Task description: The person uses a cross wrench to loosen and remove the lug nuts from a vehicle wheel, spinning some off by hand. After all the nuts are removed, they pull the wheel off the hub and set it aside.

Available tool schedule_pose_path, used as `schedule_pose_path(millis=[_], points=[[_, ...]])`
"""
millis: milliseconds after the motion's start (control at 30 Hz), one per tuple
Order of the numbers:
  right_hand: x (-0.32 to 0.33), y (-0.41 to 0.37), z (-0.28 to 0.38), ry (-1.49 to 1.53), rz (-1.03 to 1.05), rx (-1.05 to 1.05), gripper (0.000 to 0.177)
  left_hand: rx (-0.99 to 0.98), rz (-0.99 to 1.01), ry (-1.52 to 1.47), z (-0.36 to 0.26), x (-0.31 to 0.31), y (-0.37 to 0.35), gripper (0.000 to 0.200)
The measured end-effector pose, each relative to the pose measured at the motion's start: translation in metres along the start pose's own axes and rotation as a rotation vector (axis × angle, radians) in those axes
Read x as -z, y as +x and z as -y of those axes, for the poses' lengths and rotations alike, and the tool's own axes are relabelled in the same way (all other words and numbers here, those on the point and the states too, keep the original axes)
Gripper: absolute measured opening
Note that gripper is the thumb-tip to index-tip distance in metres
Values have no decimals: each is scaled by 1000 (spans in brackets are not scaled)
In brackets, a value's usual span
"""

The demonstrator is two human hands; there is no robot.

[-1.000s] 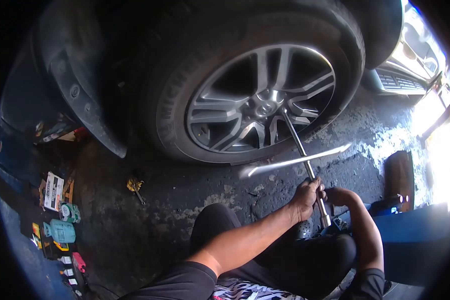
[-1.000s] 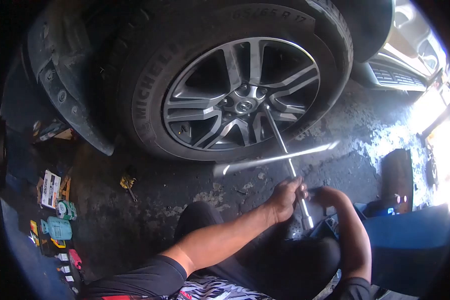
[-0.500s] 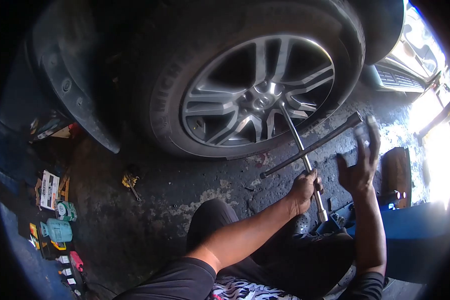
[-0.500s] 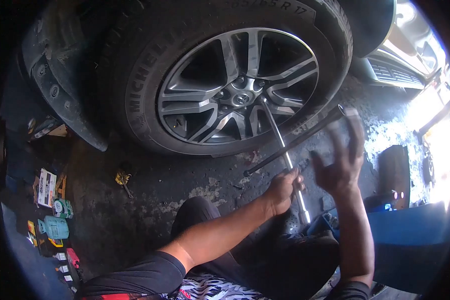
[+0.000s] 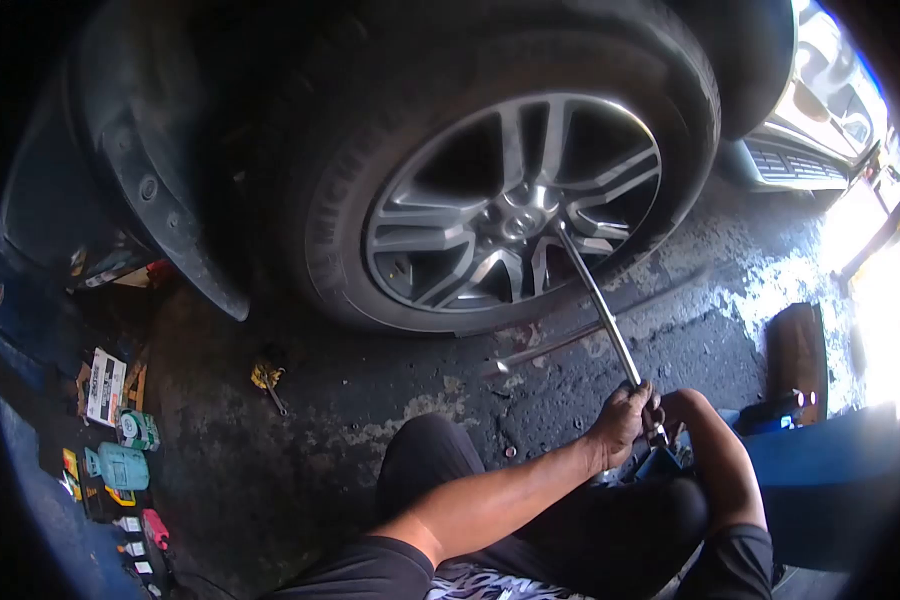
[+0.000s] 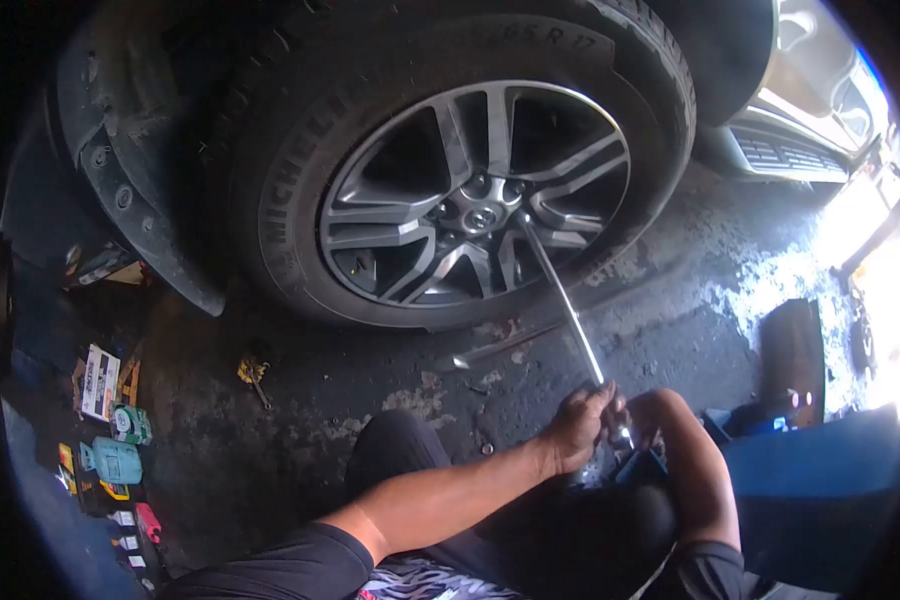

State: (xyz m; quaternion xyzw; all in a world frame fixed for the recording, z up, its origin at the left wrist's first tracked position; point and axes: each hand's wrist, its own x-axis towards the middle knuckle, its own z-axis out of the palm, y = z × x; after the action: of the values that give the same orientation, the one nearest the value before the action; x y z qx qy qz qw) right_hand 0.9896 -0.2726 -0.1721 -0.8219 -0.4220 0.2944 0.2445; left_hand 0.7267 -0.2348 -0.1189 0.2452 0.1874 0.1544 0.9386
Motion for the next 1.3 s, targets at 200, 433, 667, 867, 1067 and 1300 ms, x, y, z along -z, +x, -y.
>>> schedule_pose_path(millis=[200,433,667,867,1067,1300], points=[[79,-4,-23,246,-784,-155,45,7,-93,45,0,14,4,30],[63,-65,197,-354,-1077,724,67,32,-34,18,2,25,11,24],[-77,-82,314,-840,-413,1618,38,129,-1,-579,64,76,39,32],[-32,-39,302,-509,-364,1388,25,2,-14,14,2,22,2,23],[59,-39,-36,-791,246,-309,36,5,-136,-9,-7,16,5,26],[65,-106,-59,-344,-149,-218,39,-20,-135,-19,-9,9,12,20]])
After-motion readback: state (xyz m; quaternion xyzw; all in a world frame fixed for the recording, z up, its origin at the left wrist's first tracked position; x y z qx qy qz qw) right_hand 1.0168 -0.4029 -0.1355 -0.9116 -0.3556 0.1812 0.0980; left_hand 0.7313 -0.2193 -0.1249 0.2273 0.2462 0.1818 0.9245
